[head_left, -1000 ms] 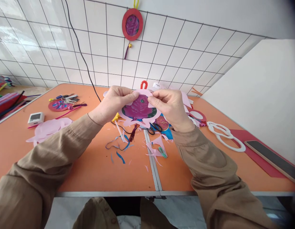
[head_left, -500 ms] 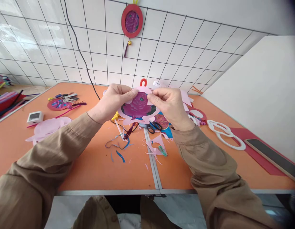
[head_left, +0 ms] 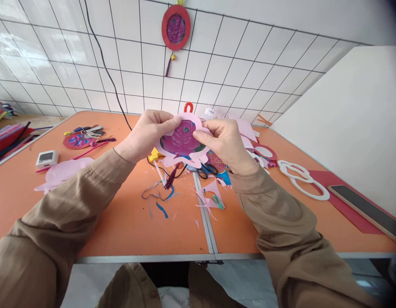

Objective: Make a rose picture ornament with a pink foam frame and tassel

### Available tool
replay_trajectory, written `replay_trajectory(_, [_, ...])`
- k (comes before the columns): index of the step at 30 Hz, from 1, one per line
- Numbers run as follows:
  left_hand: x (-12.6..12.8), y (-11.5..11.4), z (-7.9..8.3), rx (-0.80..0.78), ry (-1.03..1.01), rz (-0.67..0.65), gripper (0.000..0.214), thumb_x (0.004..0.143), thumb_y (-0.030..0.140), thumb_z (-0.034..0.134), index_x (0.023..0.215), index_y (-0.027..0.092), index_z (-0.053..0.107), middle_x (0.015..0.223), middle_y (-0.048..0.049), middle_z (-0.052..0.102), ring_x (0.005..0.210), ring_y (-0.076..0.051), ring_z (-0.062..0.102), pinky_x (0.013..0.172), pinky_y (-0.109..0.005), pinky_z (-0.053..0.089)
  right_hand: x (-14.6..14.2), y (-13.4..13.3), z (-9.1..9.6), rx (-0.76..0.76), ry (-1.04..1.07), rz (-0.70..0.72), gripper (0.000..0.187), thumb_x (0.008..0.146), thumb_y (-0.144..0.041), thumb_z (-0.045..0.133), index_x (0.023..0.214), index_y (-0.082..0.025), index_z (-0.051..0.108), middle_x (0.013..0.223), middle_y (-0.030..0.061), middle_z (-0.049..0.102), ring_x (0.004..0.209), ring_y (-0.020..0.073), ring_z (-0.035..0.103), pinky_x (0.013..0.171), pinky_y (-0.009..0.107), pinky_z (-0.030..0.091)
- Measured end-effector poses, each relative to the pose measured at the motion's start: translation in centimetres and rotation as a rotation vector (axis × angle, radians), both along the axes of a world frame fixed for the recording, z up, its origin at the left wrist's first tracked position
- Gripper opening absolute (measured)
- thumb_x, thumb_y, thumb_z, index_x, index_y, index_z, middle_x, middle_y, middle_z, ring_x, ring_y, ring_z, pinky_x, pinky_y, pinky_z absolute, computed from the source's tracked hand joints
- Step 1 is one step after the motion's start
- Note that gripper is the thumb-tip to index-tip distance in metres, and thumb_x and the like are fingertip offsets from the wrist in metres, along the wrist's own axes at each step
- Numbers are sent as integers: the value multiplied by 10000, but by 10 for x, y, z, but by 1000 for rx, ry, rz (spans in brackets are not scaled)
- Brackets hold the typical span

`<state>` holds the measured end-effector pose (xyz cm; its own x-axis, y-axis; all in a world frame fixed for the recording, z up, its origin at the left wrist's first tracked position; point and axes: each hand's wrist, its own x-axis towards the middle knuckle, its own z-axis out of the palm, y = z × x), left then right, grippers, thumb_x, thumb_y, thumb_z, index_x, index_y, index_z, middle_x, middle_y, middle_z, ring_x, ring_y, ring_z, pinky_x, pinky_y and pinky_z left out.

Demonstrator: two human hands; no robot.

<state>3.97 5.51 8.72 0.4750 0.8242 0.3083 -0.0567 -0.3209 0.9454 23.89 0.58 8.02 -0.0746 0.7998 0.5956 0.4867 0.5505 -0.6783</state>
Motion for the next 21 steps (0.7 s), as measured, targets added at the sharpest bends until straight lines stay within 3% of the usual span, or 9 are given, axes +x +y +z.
replay_trajectory(3, [1, 1, 1, -5, -37, 4, 380, 831, 457, 814, 648, 183, 625, 591, -20, 589, 570, -136, 538, 503, -279, 435, 0, 1, -1, -4, 4, -1, 622, 837, -518, 747, 554, -235, 272, 600, -20, 229, 596, 121, 251, 491, 314, 196])
replay_trajectory(8, [-5, 4, 3, -78, -9, -102, 377, 909, 412, 738, 673, 131, 650, 615, -25, 639, 534, -111, 584, 520, -246, 480, 3, 4, -2, 6, 51, -22, 571, 849, -449, 732, 551, -240, 292, 596, -27, 242, 584, 118, 258, 493, 311, 215])
replay_trajectory(12, [-8, 12, 0, -77, 52, -120, 286, 827, 385, 814, 786, 108, 755, 709, -76, 737, 574, -148, 658, 518, -254, 513, 5, 8, -3, 23, 56, -49, 559, 836, -472, 744, 535, -241, 333, 575, -24, 274, 573, 123, 281, 493, 314, 231])
replay_trajectory(17, [-7, 17, -3, -70, 56, -103, 353, 750, 468, 870, 752, 137, 748, 690, -80, 727, 581, -161, 663, 513, -263, 538, 7, 13, -6, 49, 65, -42, 518, 826, -510, 753, 538, -232, 424, 567, -27, 322, 569, 119, 293, 500, 309, 247])
replay_trajectory(21, [-7, 16, -2, -83, 59, -120, 393, 730, 493, 881, 769, 124, 753, 700, -86, 729, 585, -158, 666, 525, -261, 548, 7, 14, -8, 70, 63, -54, 475, 835, -421, 743, 550, -231, 415, 580, -27, 328, 584, 124, 328, 507, 306, 264])
